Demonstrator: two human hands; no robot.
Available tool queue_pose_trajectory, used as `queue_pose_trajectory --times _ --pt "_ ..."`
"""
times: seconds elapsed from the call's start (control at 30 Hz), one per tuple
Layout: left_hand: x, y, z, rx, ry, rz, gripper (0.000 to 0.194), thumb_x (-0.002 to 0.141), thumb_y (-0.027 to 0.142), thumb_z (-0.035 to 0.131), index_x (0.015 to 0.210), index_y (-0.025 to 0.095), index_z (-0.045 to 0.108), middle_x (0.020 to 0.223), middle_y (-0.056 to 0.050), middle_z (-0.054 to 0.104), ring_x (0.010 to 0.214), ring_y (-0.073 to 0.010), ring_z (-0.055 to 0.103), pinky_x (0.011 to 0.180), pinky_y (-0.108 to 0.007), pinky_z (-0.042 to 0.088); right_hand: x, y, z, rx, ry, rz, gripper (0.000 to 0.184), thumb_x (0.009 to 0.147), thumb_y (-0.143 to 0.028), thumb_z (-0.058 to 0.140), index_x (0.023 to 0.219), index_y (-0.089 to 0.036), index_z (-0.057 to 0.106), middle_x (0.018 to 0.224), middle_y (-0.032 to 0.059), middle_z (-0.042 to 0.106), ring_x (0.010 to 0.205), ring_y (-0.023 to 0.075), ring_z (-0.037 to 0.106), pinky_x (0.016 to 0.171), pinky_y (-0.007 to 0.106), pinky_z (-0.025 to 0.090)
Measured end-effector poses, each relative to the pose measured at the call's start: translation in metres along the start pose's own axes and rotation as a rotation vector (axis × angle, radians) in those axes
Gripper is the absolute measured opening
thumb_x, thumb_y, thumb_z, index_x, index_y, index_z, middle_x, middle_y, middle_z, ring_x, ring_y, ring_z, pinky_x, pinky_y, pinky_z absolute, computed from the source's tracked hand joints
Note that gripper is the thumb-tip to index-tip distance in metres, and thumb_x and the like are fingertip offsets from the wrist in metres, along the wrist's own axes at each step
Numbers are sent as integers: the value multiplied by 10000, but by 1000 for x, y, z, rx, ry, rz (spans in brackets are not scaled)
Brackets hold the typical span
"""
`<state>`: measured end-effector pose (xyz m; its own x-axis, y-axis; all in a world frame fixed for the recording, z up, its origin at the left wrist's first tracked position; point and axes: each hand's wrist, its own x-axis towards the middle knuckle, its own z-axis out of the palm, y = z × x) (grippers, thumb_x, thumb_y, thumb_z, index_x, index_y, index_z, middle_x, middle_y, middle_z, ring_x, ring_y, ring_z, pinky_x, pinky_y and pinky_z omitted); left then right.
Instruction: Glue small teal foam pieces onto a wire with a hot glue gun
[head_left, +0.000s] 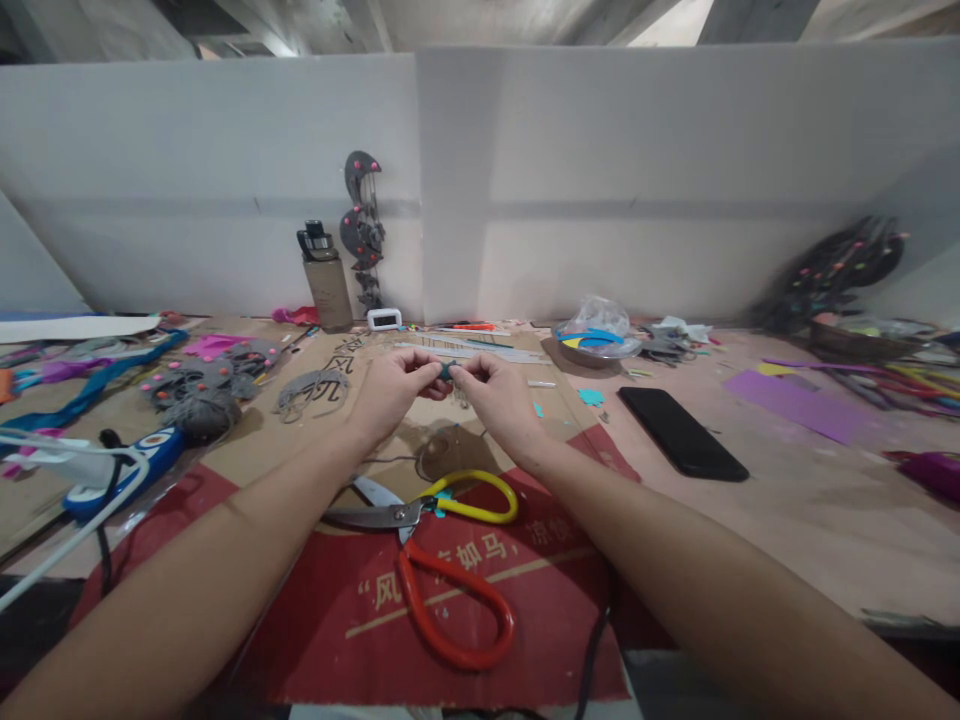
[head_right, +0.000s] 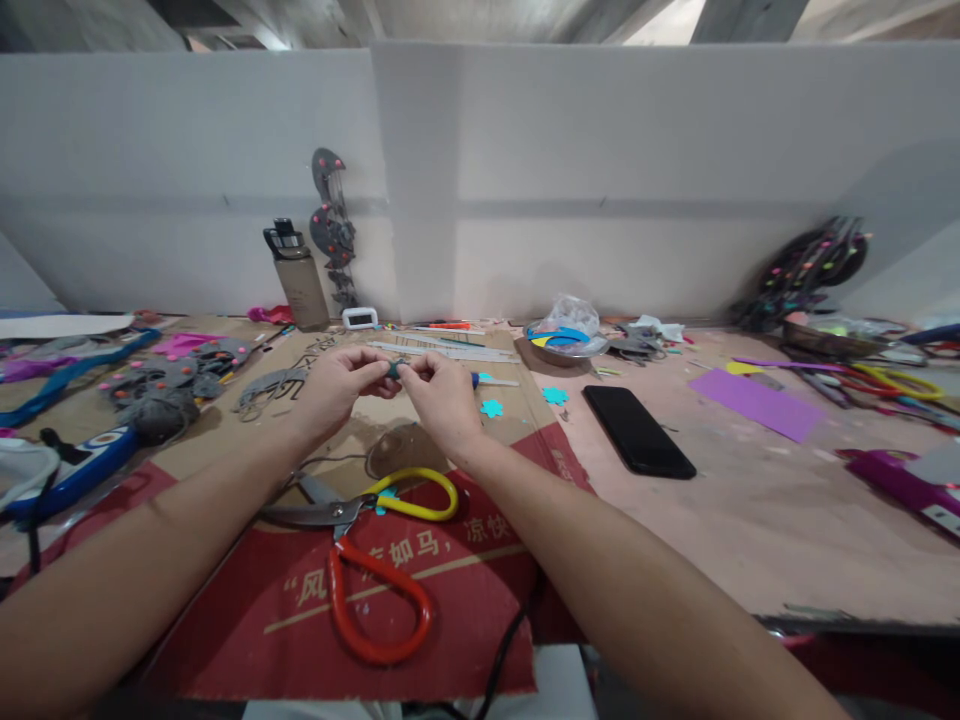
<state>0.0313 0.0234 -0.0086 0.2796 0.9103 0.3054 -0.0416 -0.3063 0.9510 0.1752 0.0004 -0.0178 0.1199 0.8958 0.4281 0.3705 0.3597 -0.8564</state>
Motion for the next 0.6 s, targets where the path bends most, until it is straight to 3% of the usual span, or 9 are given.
queue_pose_trajectory --times 0.43,0.6 --pt "1 2 -1 -30 -29 -33 212 694 309 658 787 123 619 682 -40 619 614 -140 609 443 -204 445 0 3 0 2 17 -3 260 748 -410 549 638 -175 523 571 -38 474 540 95 404 531 238 313" --pt "2 1 -1 -62 -20 -55 228 681 301 672 801 115 614 680 -43 622 623 -158 634 418 -191 427 2 8 2 81 68 -3 257 720 -410 590 830 -187 523 584 -65 434 527 93 400 512 227 315"
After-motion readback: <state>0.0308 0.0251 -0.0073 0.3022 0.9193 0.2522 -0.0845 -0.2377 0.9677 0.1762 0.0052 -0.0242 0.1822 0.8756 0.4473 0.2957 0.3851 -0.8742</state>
